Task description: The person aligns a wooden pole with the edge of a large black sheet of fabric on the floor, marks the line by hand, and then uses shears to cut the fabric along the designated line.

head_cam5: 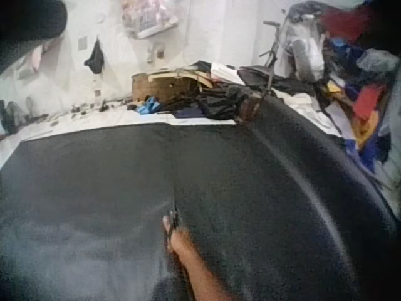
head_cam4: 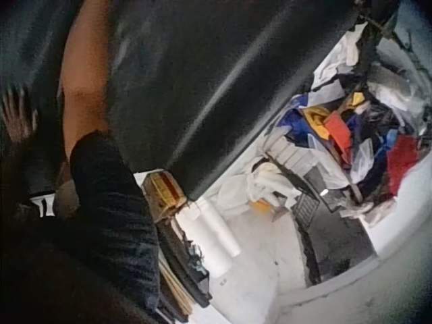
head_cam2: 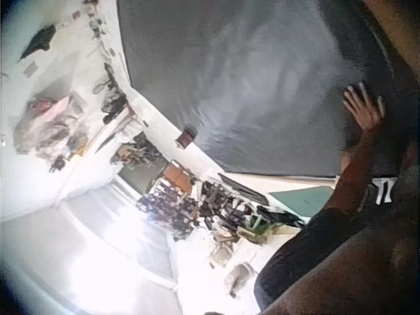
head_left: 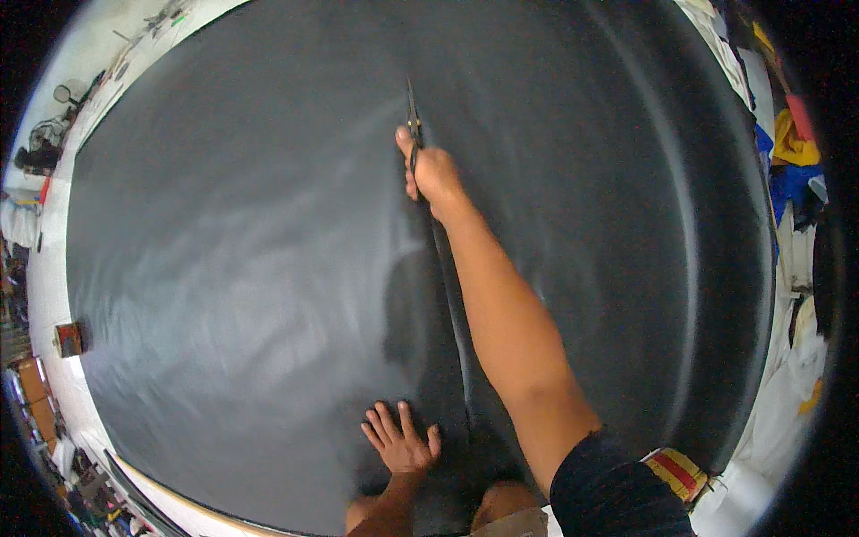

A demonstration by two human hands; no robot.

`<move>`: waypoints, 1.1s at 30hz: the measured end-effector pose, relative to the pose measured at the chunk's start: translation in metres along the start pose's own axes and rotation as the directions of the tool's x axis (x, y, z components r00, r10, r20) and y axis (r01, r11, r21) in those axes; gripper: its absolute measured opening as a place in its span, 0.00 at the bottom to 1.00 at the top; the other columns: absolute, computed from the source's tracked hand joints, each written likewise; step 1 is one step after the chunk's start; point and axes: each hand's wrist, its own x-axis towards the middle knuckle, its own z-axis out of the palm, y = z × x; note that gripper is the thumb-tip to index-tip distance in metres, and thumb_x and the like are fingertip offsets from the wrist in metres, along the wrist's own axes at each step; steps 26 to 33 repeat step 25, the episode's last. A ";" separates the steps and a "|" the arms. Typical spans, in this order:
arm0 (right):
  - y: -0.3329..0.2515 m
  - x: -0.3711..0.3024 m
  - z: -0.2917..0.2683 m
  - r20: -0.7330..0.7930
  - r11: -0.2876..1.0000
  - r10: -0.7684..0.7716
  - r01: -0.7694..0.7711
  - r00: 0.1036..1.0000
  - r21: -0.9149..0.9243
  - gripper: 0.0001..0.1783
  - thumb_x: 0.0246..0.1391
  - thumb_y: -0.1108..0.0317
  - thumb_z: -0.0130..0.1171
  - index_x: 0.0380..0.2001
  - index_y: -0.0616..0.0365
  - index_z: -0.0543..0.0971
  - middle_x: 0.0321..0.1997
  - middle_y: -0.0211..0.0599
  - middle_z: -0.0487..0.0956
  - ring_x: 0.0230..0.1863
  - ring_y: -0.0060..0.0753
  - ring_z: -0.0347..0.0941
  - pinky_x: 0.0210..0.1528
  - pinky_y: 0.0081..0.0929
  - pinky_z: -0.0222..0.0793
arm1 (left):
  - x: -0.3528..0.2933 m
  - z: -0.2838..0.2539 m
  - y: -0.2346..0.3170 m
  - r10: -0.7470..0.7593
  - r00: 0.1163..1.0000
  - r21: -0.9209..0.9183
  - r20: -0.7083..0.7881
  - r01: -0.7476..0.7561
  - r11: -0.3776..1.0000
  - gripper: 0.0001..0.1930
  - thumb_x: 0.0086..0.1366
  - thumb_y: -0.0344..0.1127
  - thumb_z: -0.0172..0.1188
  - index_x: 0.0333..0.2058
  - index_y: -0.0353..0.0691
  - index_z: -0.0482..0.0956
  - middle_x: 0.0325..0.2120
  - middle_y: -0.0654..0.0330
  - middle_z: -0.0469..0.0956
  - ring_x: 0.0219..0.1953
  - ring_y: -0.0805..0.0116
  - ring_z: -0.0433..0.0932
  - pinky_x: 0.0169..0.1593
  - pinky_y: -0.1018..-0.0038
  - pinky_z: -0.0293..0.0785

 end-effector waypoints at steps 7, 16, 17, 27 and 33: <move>-0.018 0.053 0.008 0.005 0.997 -0.074 0.074 0.997 -0.003 0.31 0.55 0.38 0.60 0.19 0.55 0.69 0.15 0.29 0.68 0.15 0.25 0.65 0.19 0.26 0.62 | 0.002 -0.002 -0.003 -0.024 0.996 -0.029 0.083 0.027 0.999 0.39 0.61 0.53 0.54 0.66 0.37 0.57 0.68 0.34 0.45 0.70 0.30 0.40 0.68 0.35 0.34; -0.014 0.059 -0.007 0.024 0.999 -0.016 0.015 1.000 0.045 0.25 0.56 0.44 0.61 0.23 0.54 0.71 0.19 0.28 0.70 0.17 0.23 0.66 0.22 0.25 0.64 | 0.277 -0.085 0.010 -0.097 0.951 -0.422 -0.294 -0.039 0.906 0.16 0.60 0.37 0.62 0.43 0.34 0.75 0.40 0.45 0.74 0.44 0.46 0.71 0.49 0.58 0.67; -0.016 0.061 -0.014 0.012 0.999 -0.013 0.012 1.000 0.051 0.25 0.56 0.44 0.61 0.23 0.54 0.71 0.19 0.28 0.70 0.17 0.23 0.66 0.22 0.25 0.64 | 0.343 -0.083 0.015 -0.089 0.946 -0.430 -0.313 -0.058 0.901 0.20 0.65 0.45 0.58 0.46 0.33 0.75 0.45 0.40 0.72 0.49 0.42 0.69 0.53 0.54 0.65; -0.020 0.065 -0.007 0.086 0.992 -0.071 0.061 0.994 0.113 0.27 0.55 0.42 0.61 0.23 0.58 0.75 0.13 0.33 0.73 0.12 0.28 0.67 0.17 0.27 0.63 | 0.516 -0.037 0.022 0.028 0.949 0.078 -0.314 -0.004 0.997 0.43 0.63 0.69 0.45 0.69 0.46 0.54 0.70 0.45 0.50 0.72 0.44 0.46 0.71 0.47 0.38; -0.020 0.065 -0.007 0.086 0.992 -0.071 0.061 0.994 0.113 0.27 0.55 0.42 0.61 0.23 0.58 0.75 0.13 0.33 0.73 0.12 0.28 0.67 0.17 0.27 0.63 | 0.516 -0.037 0.022 0.028 0.949 0.078 -0.314 -0.004 0.997 0.43 0.63 0.69 0.45 0.69 0.46 0.54 0.70 0.45 0.50 0.72 0.44 0.46 0.71 0.47 0.38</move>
